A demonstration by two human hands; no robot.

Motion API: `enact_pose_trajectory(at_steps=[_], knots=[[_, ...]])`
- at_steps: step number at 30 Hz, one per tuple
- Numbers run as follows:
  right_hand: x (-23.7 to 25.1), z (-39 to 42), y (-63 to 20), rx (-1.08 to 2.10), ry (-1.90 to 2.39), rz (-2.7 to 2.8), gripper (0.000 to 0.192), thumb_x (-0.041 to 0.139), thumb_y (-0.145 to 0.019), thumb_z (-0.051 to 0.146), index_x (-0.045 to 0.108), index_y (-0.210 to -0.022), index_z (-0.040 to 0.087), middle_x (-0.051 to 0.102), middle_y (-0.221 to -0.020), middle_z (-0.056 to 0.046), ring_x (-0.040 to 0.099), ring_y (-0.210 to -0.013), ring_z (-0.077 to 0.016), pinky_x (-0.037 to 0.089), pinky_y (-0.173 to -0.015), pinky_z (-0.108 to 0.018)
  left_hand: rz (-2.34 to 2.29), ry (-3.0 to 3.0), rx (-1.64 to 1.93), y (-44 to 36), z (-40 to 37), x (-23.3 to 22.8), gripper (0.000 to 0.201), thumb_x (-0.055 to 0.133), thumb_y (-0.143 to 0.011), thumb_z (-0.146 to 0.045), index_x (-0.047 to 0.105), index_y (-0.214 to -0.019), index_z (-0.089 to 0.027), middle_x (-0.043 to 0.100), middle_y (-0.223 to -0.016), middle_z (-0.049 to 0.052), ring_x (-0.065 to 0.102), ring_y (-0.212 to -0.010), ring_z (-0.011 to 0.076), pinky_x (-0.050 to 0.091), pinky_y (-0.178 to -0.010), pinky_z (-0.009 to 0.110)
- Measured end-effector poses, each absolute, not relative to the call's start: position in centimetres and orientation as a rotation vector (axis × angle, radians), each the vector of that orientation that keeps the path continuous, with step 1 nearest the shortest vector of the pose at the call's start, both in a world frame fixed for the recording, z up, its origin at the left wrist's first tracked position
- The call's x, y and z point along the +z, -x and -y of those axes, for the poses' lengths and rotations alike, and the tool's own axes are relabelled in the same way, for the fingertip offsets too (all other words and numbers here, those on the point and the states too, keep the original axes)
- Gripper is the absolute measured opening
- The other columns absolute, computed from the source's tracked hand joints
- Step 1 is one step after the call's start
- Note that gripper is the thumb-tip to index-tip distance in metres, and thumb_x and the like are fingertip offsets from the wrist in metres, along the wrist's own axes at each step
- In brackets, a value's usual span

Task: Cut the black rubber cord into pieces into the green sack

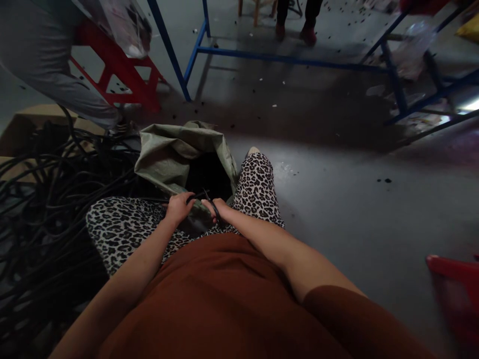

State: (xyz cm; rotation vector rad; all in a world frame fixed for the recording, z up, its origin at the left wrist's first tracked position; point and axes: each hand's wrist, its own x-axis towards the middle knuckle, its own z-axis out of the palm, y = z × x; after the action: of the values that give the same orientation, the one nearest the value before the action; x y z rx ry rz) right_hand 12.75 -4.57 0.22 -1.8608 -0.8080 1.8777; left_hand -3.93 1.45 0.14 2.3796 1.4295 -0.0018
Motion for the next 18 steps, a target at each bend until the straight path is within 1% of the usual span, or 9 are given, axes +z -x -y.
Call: enact_pose_trajectory(at_steps=[8,12,18], knots=[[0.74,4.71,-13.1,1.783,1.961,1.002,0.04,0.052,-0.089,0.05,0.058,-0.073,0.013,0.047,-0.041,0.003,0.046,-0.028,-0.0097,0.034,-0.029,-0.017,-1.474,-2.367,-0.035,4.1,-1.56,-0.27,0.03,0.049,-0.084,-0.033,0.063,-0.108,-0.02,0.067,-0.106,0.007,0.059,-0.102,0.0229,0.038,-0.09,0.036],[0.65,4.75,-13.05,1.777,1.994,1.026,0.039,0.051,-0.09,0.048,0.059,-0.072,0.013,0.048,-0.041,0.003,0.048,-0.028,-0.0109,0.035,-0.03,-0.018,-1.463,-2.372,-0.086,3.93,-1.58,-0.11,0.03,0.048,-0.085,-0.033,0.063,-0.108,-0.019,0.067,-0.107,0.008,0.059,-0.102,0.0229,0.038,-0.09,0.036],[0.62,4.64,-13.3,1.764,2.029,1.064,0.042,0.054,-0.088,0.05,0.06,-0.068,0.013,0.048,-0.04,0.001,0.049,-0.03,-0.0122,0.036,-0.032,-0.02,-1.489,-2.356,-0.129,3.88,-1.62,0.03,0.03,0.048,-0.084,-0.033,0.063,-0.108,-0.021,0.067,-0.106,0.008,0.059,-0.102,0.0232,0.039,-0.09,0.036]])
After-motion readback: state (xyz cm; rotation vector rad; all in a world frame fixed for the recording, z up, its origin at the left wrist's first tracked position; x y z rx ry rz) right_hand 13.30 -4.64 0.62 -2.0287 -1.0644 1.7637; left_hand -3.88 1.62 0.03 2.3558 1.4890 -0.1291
